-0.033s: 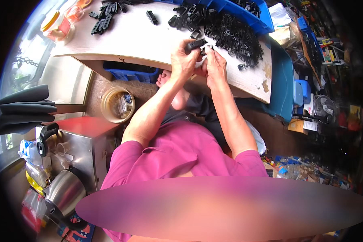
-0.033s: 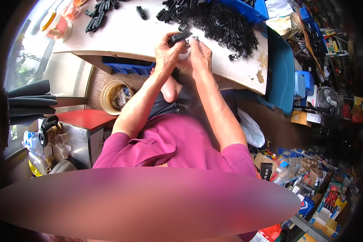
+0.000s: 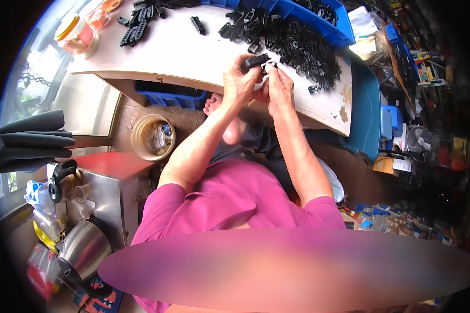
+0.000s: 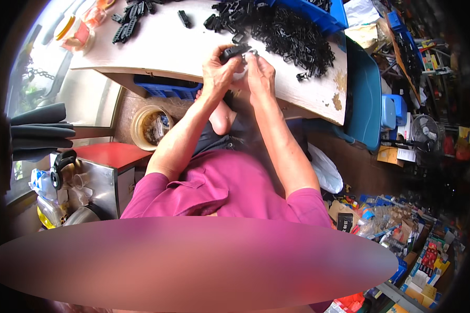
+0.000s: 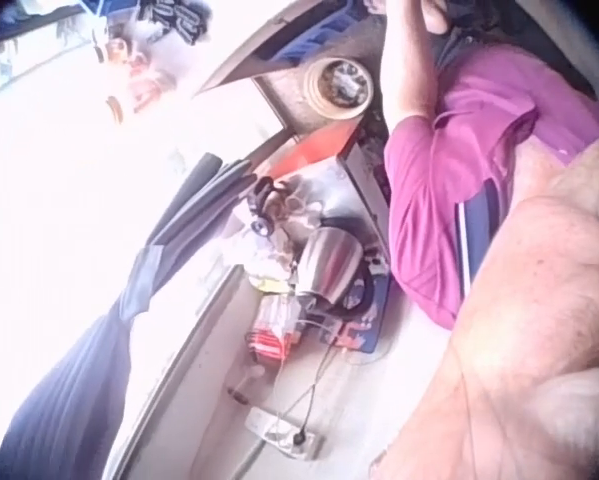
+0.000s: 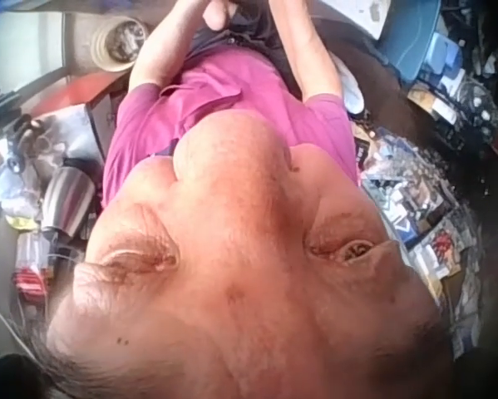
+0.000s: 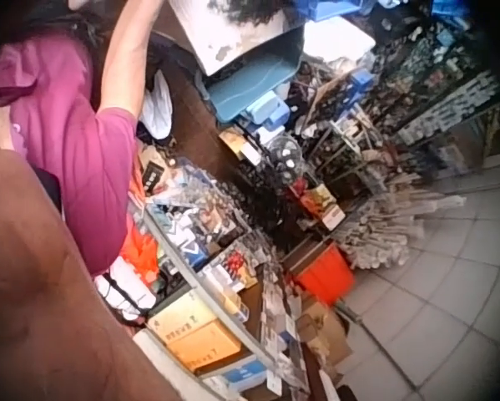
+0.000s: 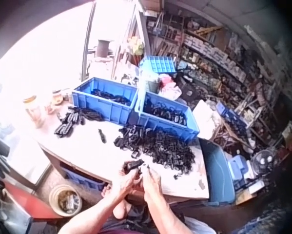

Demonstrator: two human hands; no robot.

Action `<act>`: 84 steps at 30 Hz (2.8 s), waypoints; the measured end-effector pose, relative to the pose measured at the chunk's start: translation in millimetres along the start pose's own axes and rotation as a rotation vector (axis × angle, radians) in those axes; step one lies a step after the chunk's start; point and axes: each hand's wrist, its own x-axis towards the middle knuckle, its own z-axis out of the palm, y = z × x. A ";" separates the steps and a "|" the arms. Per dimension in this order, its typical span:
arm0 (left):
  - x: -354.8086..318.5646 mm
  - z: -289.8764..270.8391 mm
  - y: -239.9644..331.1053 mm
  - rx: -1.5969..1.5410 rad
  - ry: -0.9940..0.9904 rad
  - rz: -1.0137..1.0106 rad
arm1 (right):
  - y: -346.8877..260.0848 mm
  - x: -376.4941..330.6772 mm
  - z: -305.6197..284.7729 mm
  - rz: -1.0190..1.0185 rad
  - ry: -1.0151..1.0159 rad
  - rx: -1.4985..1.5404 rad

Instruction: The person assembles or sorts small black plastic components by hand on a workbench, taking them from a storage bin.

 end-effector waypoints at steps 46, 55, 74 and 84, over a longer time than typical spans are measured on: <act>-1.3 -23.6 2.1 0.573 -0.272 0.054 | -3.7 -6.1 -10.7 -0.186 -0.091 0.162; -1.7 -13.9 9.5 0.478 -0.222 0.042 | -3.8 -13.1 -9.0 -0.122 -0.028 0.165; -26.6 5.9 4.5 -0.026 -0.181 -0.311 | -4.3 -26.7 -32.6 -0.014 -0.015 0.180; -29.1 68.0 -17.7 0.597 -0.345 0.448 | -27.3 -17.9 -163.0 -0.017 0.295 0.343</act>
